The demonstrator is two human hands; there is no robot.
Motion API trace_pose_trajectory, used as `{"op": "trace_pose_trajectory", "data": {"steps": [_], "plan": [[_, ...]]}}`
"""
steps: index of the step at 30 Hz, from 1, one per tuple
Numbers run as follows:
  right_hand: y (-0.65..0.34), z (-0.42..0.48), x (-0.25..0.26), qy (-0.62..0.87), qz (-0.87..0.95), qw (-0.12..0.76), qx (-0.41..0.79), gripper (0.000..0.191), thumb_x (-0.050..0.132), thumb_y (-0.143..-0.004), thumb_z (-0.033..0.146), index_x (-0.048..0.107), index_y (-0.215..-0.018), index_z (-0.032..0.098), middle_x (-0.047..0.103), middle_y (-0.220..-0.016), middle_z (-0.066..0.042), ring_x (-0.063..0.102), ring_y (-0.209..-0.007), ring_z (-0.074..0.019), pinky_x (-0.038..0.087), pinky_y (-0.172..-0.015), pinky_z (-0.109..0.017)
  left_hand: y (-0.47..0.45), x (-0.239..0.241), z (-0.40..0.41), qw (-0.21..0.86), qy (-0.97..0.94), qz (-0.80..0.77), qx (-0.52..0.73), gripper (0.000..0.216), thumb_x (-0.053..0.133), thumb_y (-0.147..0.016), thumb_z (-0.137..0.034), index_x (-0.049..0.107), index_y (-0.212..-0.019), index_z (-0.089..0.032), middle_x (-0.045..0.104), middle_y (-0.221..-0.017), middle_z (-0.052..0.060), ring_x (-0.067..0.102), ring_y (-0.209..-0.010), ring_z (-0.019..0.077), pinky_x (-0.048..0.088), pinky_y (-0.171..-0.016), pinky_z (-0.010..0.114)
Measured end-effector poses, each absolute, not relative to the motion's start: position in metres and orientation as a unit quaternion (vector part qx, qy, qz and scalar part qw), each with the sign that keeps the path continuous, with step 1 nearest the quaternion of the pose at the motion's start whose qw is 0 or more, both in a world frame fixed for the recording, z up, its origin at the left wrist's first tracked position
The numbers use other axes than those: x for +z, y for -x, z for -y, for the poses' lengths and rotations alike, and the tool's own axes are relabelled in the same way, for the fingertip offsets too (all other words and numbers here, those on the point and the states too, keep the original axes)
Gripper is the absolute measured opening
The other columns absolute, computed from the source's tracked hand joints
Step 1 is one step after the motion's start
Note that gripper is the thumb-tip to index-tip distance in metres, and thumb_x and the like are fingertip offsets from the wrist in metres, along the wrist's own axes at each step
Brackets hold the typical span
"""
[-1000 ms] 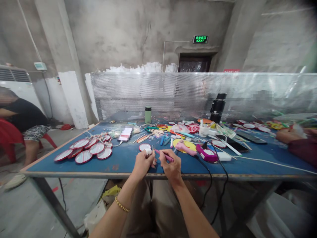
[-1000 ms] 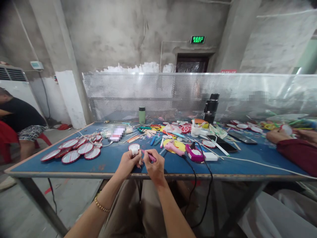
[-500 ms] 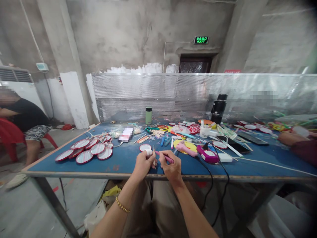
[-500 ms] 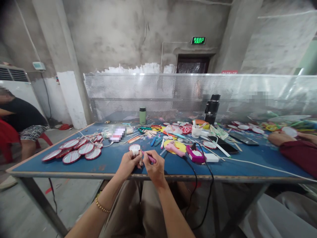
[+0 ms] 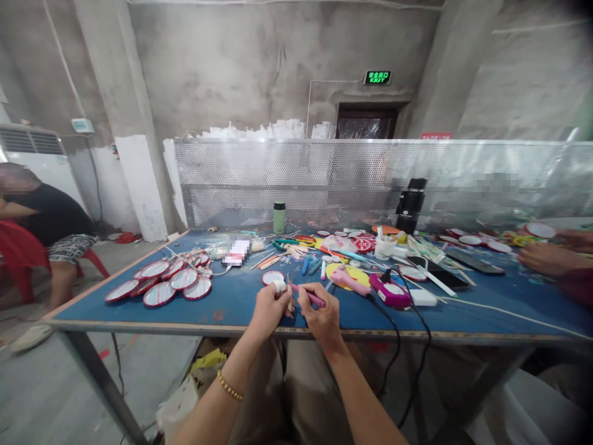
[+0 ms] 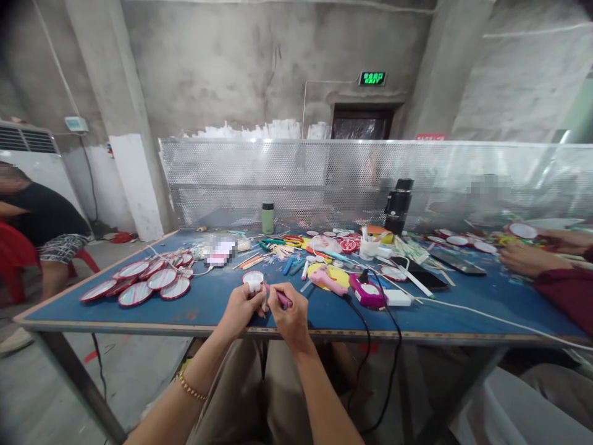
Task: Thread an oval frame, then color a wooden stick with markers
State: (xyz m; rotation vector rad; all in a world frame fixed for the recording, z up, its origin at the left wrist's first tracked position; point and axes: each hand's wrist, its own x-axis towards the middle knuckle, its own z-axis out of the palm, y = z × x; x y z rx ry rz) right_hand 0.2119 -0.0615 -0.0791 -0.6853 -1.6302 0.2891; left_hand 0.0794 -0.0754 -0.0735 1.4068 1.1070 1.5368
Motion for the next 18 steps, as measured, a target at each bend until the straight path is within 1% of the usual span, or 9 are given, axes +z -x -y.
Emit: {"op": "trace_pose_trajectory", "data": {"steps": [7, 13, 18], "plan": [[-0.2118, 0.0611, -0.0798, 0.306, 0.699, 0.632, 0.136, 0.019, 0.056, -0.093, 0.032, 0.066, -0.082, 0.02, 0.065, -0.067, 0.001, 0.059, -0.052, -0.0108, 0.047, -0.05, -0.02, -0.0794, -0.0739, 0.0747, 0.377, -0.55, -0.439, 0.602, 0.022, 0.065, -0.076, -0.038, 0.06, -0.069, -0.018, 0.063, -0.054, -0.002, 0.054, -0.041, 0.0115, 0.042, -0.045, 0.022], [-0.211, 0.0618, -0.0778, 0.288, 0.718, 0.621, 0.124, 0.018, 0.055, -0.093, 0.028, 0.065, -0.081, 0.019, 0.066, -0.066, 0.001, 0.06, -0.057, -0.0119, 0.049, -0.059, -0.021, -0.0795, -0.0707, 0.0768, 0.378, -0.549, -0.439, 0.603, 0.022, 0.068, -0.074, -0.037, 0.06, -0.066, -0.018, 0.062, -0.053, -0.002, 0.054, -0.041, 0.0118, 0.043, -0.045, 0.022], [-0.2114, 0.0619, -0.0778, 0.29, 0.715, 0.627, 0.113, 0.018, 0.056, -0.092, 0.028, 0.066, -0.08, 0.019, 0.067, -0.069, 0.0, 0.06, -0.059, -0.012, 0.05, -0.062, -0.022, -0.0796, -0.0725, 0.0758, 0.377, -0.548, -0.44, 0.604, 0.021, 0.066, -0.075, -0.036, 0.06, -0.067, -0.017, 0.063, -0.054, -0.001, 0.054, -0.042, 0.0114, 0.043, -0.046, 0.022]]}}
